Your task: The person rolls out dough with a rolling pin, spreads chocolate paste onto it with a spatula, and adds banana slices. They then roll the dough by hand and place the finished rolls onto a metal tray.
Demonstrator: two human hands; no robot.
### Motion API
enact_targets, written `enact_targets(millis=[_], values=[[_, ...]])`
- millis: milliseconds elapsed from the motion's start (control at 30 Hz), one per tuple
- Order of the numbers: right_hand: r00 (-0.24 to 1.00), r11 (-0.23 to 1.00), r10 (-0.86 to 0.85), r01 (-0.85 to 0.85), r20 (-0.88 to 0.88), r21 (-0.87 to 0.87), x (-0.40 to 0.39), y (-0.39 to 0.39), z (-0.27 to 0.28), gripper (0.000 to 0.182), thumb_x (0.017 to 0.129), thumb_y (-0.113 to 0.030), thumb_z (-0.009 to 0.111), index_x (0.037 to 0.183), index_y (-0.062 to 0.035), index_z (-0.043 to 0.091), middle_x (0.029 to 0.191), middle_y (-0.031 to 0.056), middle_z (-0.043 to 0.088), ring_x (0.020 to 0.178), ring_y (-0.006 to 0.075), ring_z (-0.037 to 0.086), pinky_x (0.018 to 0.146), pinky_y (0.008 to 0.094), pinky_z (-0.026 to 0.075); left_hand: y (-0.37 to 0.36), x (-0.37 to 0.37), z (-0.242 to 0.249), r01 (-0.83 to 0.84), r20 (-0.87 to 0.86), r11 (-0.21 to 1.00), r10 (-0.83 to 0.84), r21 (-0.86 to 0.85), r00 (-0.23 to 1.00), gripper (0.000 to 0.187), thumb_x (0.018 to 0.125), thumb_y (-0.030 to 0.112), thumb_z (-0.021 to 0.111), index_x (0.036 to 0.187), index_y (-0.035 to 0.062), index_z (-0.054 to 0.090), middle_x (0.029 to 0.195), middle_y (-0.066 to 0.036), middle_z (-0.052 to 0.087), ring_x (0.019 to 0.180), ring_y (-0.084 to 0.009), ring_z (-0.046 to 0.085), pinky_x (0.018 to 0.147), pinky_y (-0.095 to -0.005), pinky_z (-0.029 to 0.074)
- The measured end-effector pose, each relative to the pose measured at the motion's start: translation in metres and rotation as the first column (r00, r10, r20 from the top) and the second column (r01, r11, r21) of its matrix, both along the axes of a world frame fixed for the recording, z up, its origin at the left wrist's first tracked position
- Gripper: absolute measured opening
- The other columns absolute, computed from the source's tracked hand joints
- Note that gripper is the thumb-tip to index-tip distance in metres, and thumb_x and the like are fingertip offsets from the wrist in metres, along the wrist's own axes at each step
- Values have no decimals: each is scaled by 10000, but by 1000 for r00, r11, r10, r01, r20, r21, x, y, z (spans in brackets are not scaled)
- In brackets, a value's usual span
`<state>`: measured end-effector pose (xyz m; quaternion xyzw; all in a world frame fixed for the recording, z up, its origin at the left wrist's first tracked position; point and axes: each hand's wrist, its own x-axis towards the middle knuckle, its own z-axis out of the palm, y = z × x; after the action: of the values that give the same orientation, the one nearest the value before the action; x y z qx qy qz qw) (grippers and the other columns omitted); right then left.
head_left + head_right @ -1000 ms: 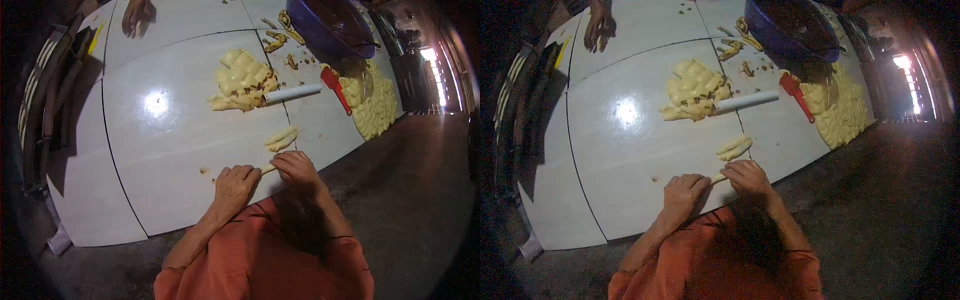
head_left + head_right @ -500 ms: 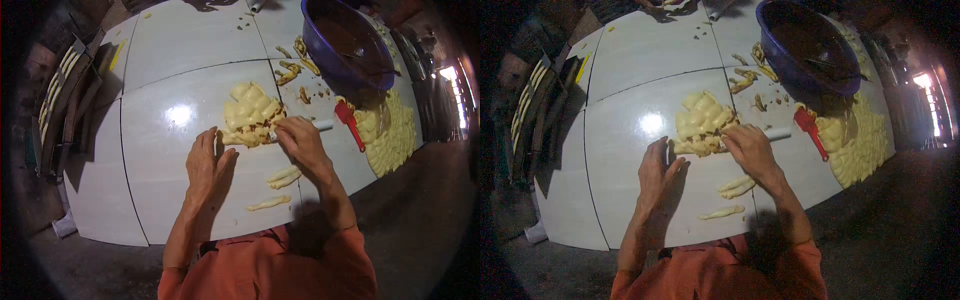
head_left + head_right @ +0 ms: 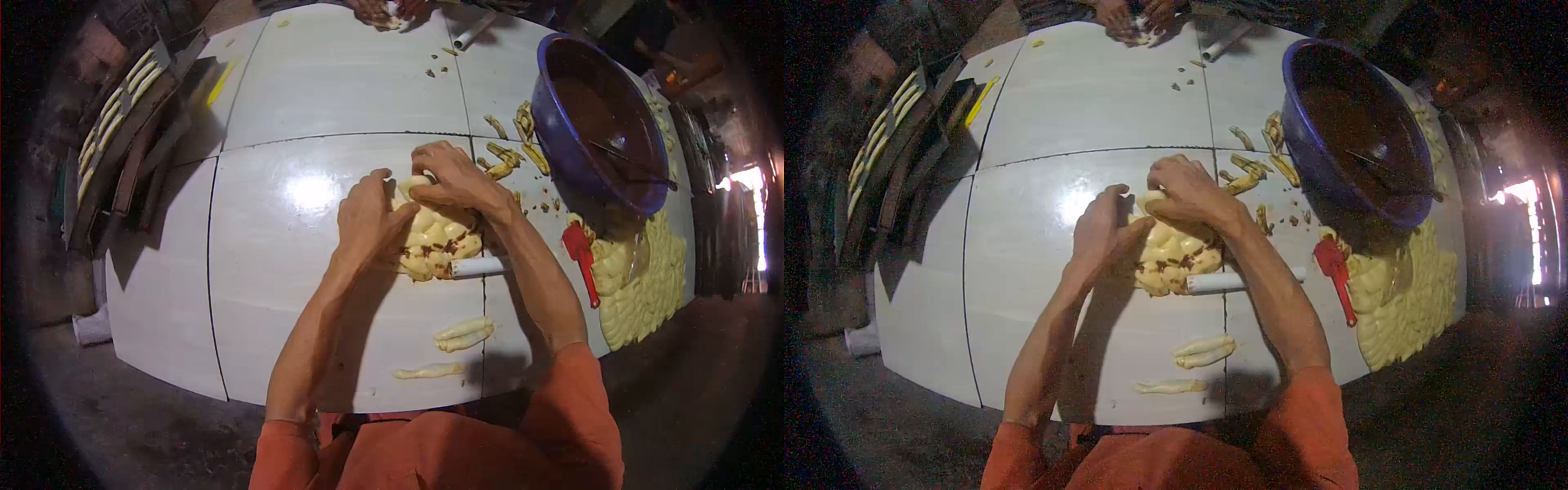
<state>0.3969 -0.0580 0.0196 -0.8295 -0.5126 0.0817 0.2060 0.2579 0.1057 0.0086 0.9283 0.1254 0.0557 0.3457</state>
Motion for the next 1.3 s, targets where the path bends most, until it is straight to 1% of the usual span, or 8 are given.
enact_targets(millis=[100,267,367,633,867,1033,1167,1300], values=[[770,960,-271,260,-578,-104,6,3,24,476,850,-401,712,1090,9,673,1072,162,697,972,272,664,816,421,530,-6,6,0,-14,0,997,14,-79,1000,756,773,486,865,1280,-25,635,1175,-219,707,1066,-380,676,870,-492,525],[530,947,-151,319,-834,31,28,-9,10,323,932,-176,735,1204,-28,644,986,42,660,930,119,613,813,292,513,-28,34,-3,-56,-130,937,11,-346,991,471,785,528,813,787,58,770,669,-148,696,688,-346,667,804,-463,400],[684,967,-152,251,-714,35,33,-8,19,385,943,-136,725,1307,-30,655,1031,33,679,970,109,623,868,277,513,-28,41,-9,11,-201,966,-64,-258,977,430,879,470,753,922,45,806,747,-143,761,658,-263,725,735,-421,566],[718,799,-141,489,-682,351,52,-2,59,351,943,-222,750,1220,-8,712,1049,74,725,930,143,674,851,291,552,-30,38,-16,65,-71,995,-71,-74,995,337,875,415,771,957,94,832,687,-97,744,615,-267,710,682,-398,542],[728,637,106,473,-678,608,29,5,133,363,981,-192,720,1298,-24,661,1164,73,725,1032,141,693,915,306,563,-28,25,-1,59,-53,987,-68,-152,996,441,877,399,749,1150,53,772,1023,-179,780,937,-362,743,897,-471,491],[702,874,-7,350,-712,337,-75,28,93,415,979,-191,704,1337,-5,604,1144,98,707,1008,142,696,841,298,585,25,-54,-1,37,228,998,-26,-43,973,551,943,353,718,1385,33,638,1223,-228,727,1054,-363,730,959,-464,546],[415,963,-16,253,-909,98,-193,65,56,350,988,-191,664,1290,-21,614,1056,87,687,804,128,658,714,286,560,82,-164,11,-204,36,681,321,-704,946,398,1031,199,654,1359,-26,641,1269,-185,698,1091,-249,713,936,-368,577],[89,992,-74,111,-993,-64,-282,115,34,302,1013,-230,641,1228,-18,652,1032,73,670,753,124,646,661,283,554,130,-256,30,-315,23,694,431,-647,902,323,1062,150,622,1331,-24,661,1215,-158,706,1103,-201,684,950,-329,569]])
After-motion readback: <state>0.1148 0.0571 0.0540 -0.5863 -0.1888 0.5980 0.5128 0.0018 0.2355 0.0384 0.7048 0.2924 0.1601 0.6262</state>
